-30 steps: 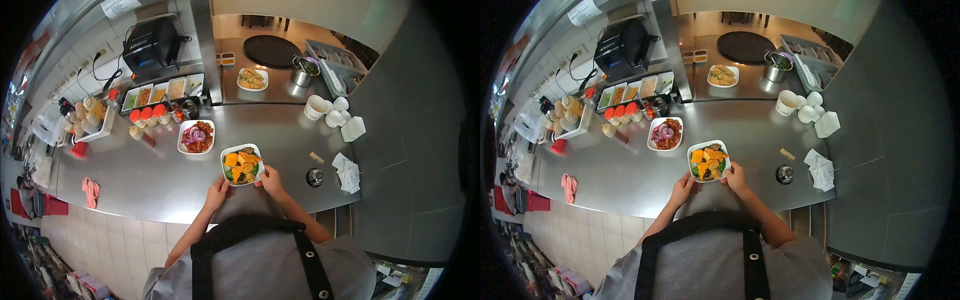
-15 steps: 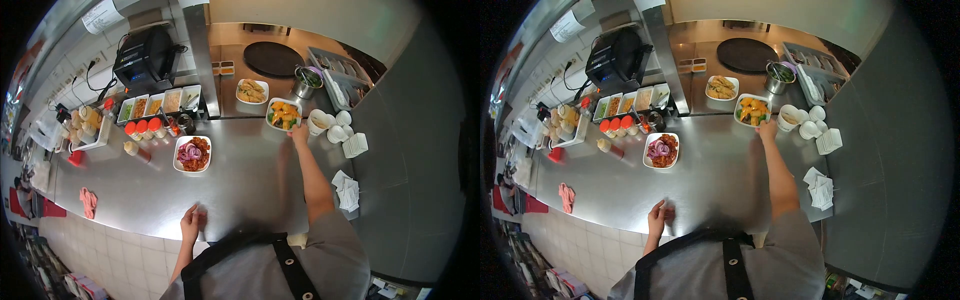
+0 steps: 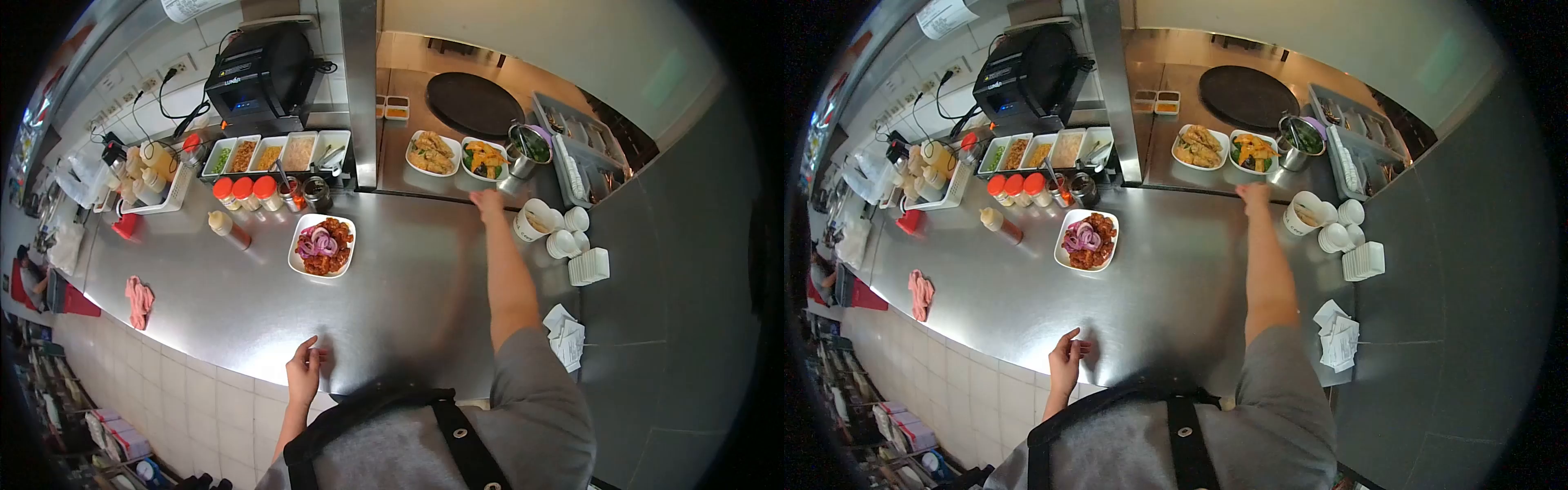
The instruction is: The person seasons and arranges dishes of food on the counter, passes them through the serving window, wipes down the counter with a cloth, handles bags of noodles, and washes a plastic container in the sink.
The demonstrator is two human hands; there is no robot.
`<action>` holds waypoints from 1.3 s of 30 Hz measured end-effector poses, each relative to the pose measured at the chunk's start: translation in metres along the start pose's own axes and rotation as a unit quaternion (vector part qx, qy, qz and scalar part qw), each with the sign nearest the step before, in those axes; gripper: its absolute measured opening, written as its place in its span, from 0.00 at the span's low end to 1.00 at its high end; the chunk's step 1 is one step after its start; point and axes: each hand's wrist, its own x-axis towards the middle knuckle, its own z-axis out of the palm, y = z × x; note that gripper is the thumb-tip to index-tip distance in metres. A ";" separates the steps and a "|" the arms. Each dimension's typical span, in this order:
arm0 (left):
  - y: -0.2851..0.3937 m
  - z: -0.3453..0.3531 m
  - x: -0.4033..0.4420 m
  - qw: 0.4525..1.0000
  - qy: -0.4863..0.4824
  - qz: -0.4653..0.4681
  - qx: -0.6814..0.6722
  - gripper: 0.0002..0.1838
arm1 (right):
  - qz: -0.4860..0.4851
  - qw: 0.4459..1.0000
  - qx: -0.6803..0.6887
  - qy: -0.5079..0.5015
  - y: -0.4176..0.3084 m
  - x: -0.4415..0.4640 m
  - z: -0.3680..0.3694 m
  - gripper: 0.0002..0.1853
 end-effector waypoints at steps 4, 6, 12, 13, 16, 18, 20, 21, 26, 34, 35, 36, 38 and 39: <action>-0.003 -0.001 -0.004 0.999 -0.016 0.026 0.042 0.16 | 0.080 0.983 0.090 -0.140 0.033 -0.024 0.061 0.17; 0.003 -0.005 -0.008 0.996 -0.019 0.051 0.075 0.15 | 0.099 0.969 0.136 -0.180 0.037 -0.037 0.092 0.22; -0.004 -0.027 -0.034 0.994 0.042 0.047 0.090 0.14 | 0.045 0.982 0.099 -0.155 0.046 -0.024 0.128 0.18; -0.011 -0.031 -0.040 0.993 0.055 0.040 0.091 0.14 | 0.048 0.989 0.065 -0.120 0.045 -0.030 0.136 0.16; -0.037 -0.034 -0.052 0.995 0.101 0.004 0.015 0.14 | -0.048 0.943 -0.225 -0.242 0.072 -0.108 0.151 0.13; -0.047 -0.032 -0.060 0.992 0.114 -0.011 -0.058 0.15 | -0.013 0.899 -0.303 -0.315 0.098 -0.149 0.165 0.14; -0.030 -0.027 -0.072 0.968 0.115 -0.039 -0.219 0.17 | 0.024 0.870 -0.353 -0.343 0.115 -0.175 0.171 0.15; -0.023 -0.025 -0.076 0.946 0.116 -0.051 -0.297 0.18 | 0.029 0.853 -0.381 -0.356 0.123 -0.179 0.174 0.16; -0.098 -0.028 -0.098 0.783 0.143 -0.151 -0.586 0.21 | -0.023 0.850 -0.389 -0.355 0.147 -0.183 0.167 0.18; -0.203 -0.027 -0.120 0.849 0.281 -0.231 -0.383 0.16 | -0.059 0.905 -0.324 -0.270 0.139 -0.233 0.132 0.15; -0.205 -0.025 -0.132 0.886 0.281 -0.228 -0.290 0.13 | -0.049 0.913 -0.297 -0.276 0.125 -0.245 0.120 0.16; -0.220 -0.024 -0.146 0.920 0.267 -0.224 -0.179 0.13 | -0.031 0.915 -0.283 -0.287 0.127 -0.233 0.108 0.16; -0.253 -0.031 -0.173 0.948 0.182 -0.256 0.048 0.12 | -0.043 0.917 -0.268 -0.293 0.129 -0.211 0.087 0.17; -0.275 -0.037 -0.182 0.941 0.104 -0.286 0.149 0.13 | -0.057 0.905 -0.315 -0.280 0.113 -0.219 0.080 0.16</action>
